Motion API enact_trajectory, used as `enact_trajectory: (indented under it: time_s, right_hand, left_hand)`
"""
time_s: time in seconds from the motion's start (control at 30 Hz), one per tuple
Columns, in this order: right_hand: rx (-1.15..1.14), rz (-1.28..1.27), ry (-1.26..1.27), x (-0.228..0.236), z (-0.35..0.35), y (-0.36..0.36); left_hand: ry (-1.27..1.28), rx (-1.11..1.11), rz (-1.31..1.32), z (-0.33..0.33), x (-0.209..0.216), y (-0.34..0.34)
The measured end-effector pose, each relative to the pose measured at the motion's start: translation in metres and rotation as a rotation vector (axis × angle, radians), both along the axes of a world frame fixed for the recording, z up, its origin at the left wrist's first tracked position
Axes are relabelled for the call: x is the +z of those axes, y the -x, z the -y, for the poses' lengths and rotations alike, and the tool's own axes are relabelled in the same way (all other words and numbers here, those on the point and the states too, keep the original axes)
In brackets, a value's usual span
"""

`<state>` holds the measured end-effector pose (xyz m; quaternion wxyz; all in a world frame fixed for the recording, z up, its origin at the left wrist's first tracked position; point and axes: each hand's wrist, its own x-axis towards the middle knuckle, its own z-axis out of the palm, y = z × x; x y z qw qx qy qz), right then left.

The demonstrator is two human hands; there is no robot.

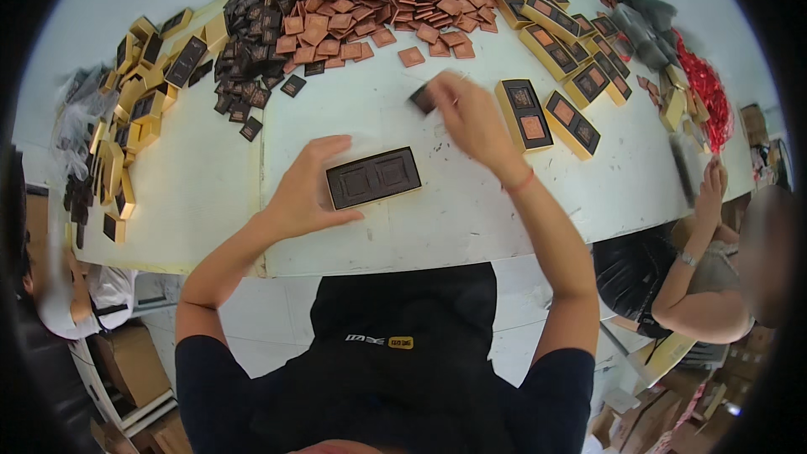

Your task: The person repeatedly picks up small square inserts and places them into rectangular compact cases, then closes the cases and sets them aside. The person handles inserts and cases one at a time, occasionally picking up a dropped insert from the floor and returning to the table to continue assembly.

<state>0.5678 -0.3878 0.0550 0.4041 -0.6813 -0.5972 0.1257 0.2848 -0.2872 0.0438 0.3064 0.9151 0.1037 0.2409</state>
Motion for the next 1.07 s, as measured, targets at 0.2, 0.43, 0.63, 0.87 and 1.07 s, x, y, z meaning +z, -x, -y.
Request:
enact_trajectory:
  time_s: [0.2,0.43,0.63,0.87,1.07]
  right_hand:
    - [0.299,-0.205,0.150,0.016,-0.001,0.070]
    - [0.204,0.096,-0.098,-0.001,0.002,0.096]
    - [0.123,0.088,-0.131,-0.005,0.017,0.101]
    - [-0.036,0.595,-0.229,-0.006,-0.072,-0.016]
    - [-0.034,0.377,0.306,0.005,-0.104,-0.040]
  left_hand:
    - [0.420,-0.001,-0.137,-0.003,-0.007,0.001]
    - [0.277,-0.014,-0.068,-0.004,-0.021,0.004]
    - [-0.031,0.009,0.201,0.005,-0.026,0.004]
    - [-0.326,-0.095,0.146,0.018,-0.018,0.002]
    - [-0.275,-0.066,0.137,0.017,-0.019,0.004]
